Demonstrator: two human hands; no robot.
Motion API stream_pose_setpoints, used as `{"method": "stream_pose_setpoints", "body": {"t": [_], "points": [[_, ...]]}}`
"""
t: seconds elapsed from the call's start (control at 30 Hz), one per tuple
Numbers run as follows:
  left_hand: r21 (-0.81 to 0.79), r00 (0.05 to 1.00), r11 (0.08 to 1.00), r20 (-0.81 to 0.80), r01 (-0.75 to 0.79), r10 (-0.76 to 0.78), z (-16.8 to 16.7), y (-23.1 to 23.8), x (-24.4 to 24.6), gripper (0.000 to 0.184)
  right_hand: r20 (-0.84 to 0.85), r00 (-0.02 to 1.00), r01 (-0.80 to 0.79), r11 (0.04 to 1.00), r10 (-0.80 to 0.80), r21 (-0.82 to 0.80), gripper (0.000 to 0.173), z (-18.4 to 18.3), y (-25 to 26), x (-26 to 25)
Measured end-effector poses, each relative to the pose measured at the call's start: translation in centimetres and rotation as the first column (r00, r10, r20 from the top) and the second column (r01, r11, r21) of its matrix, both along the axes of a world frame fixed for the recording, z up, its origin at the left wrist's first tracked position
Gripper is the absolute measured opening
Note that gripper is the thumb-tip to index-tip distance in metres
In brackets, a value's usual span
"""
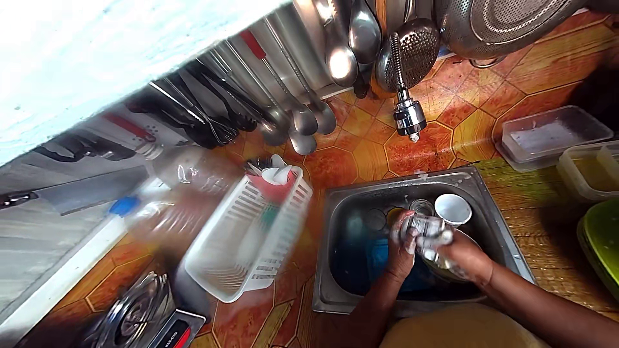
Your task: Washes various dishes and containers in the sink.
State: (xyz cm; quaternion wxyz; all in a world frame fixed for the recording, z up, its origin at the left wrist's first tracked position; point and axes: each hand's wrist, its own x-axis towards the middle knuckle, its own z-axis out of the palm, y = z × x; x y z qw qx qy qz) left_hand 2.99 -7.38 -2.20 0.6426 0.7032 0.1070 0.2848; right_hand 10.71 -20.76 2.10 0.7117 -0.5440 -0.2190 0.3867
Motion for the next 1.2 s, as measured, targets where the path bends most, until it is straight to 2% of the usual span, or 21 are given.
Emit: {"method": "stream_pose_setpoints", "body": {"t": [0.03,0.07,0.1,0.13,0.17,0.2,0.23,0.3,0.37,0.4,0.47,0.5,0.53,0.57,0.63,0.7,0.8,0.9,0.97,1.1,1.2], "points": [[-0.071,0.991,0.997,-0.130,0.023,-0.032,0.5,0.2,-0.4,0.075,0.415,0.906,-0.065,0.997,0.079,-0.049,0.036,-1.5,-0.4,0.1],[-0.155,0.955,0.987,-0.288,0.030,-0.075,0.8,0.5,-0.7,0.063,0.723,0.676,-0.119,0.990,0.141,-0.082,0.028,-3.0,-0.5,0.2],[-0.240,0.880,0.971,-0.456,0.022,-0.132,1.2,0.7,-0.7,0.050,0.888,0.407,-0.184,0.971,0.214,-0.150,0.019,-4.3,-0.6,0.3],[-0.298,0.770,0.955,-0.609,0.000,-0.189,1.3,0.9,-0.6,0.046,0.941,0.196,-0.220,0.947,0.277,-0.233,0.015,-5.4,-0.7,0.1],[-0.330,0.676,0.944,-0.699,-0.016,-0.233,1.1,1.0,-0.5,0.046,0.940,0.094,-0.231,0.926,0.327,-0.299,0.013,-6.2,-0.8,-0.3],[-0.344,0.649,0.939,-0.721,-0.030,-0.243,0.8,0.8,-0.4,0.044,0.934,0.072,-0.220,0.919,0.349,-0.327,0.013,-6.8,-0.7,-0.7],[-0.348,0.684,0.936,-0.695,-0.050,-0.222,0.7,0.6,-0.2,0.042,0.927,0.122,-0.200,0.923,0.355,-0.327,0.015,-6.8,-0.5,-0.7],[-0.317,0.812,0.944,-0.572,-0.088,-0.116,0.8,0.2,0.1,0.035,0.852,0.426,-0.155,0.952,0.305,-0.264,0.029,-6.2,0.0,-0.6],[-0.223,0.912,0.969,-0.409,-0.103,0.002,1.2,-0.5,0.3,0.032,0.411,0.883,-0.139,0.963,0.226,-0.230,0.049,-2.9,-0.2,-0.5],[-0.153,0.955,0.983,-0.292,-0.098,0.049,1.0,-0.7,0.4,0.033,0.091,0.991,-0.086,0.982,0.103,-0.171,0.048,-1.4,-0.1,-0.1],[0.025,0.994,0.997,-0.079,-0.079,0.081,-0.1,-0.7,0.7,0.039,-0.344,0.937,0.027,0.997,-0.052,-0.075,0.033,0.6,0.3,0.9],[0.098,0.997,0.993,-0.048,-0.062,0.067,-0.6,-0.5,0.8,0.045,-0.363,0.929,0.049,0.997,-0.066,-0.055,0.032,0.8,0.4,1.7],[0.143,0.996,0.989,-0.075,-0.034,0.045,-0.9,-0.5,0.8,0.050,-0.235,0.970,0.055,0.997,-0.067,-0.058,0.035,0.5,0.4,2.5],[0.168,0.988,0.986,-0.155,-0.002,0.028,-1.1,-0.6,0.7,0.053,0.035,0.998,0.063,0.994,-0.060,-0.093,0.040,0.0,0.2,3.4],[0.242,0.922,0.968,-0.386,0.064,0.035,-1.2,-0.7,0.2,0.056,0.610,0.792,0.164,0.964,-0.002,-0.210,0.046,-0.6,-0.3,5.2],[0.347,0.781,0.910,-0.623,0.226,0.044,-0.8,-0.6,-0.1,0.048,0.819,0.544,0.273,0.885,0.181,-0.378,0.041,-0.5,-0.7,6.8],[0.385,0.583,0.763,-0.812,0.519,0.014,-0.3,-0.7,0.3,0.044,0.777,0.389,0.322,0.717,0.495,-0.618,0.029,-1.3,-0.4,8.7],[0.369,0.427,0.499,-0.904,0.784,-0.001,-0.6,-0.6,0.8,0.044,0.670,0.356,0.256,0.621,0.652,-0.741,0.031,-2.9,-0.2,10.0],[0.356,0.387,0.404,-0.922,0.843,0.006,-1.2,-0.6,0.8,0.038,0.591,0.347,0.210,0.553,0.728,-0.806,0.035,-3.5,0.0,10.4],[0.417,0.447,0.433,-0.894,0.799,0.036,-1.3,-0.6,0.7,0.035,0.551,0.357,0.162,0.531,0.754,-0.832,0.048,-3.5,0.1,11.3],[0.334,0.356,0.467,-0.933,0.819,0.043,-1.1,-0.5,0.5,0.037,0.559,0.371,0.127,0.556,0.741,-0.821,0.052,-2.8,-0.1,11.5]]}}
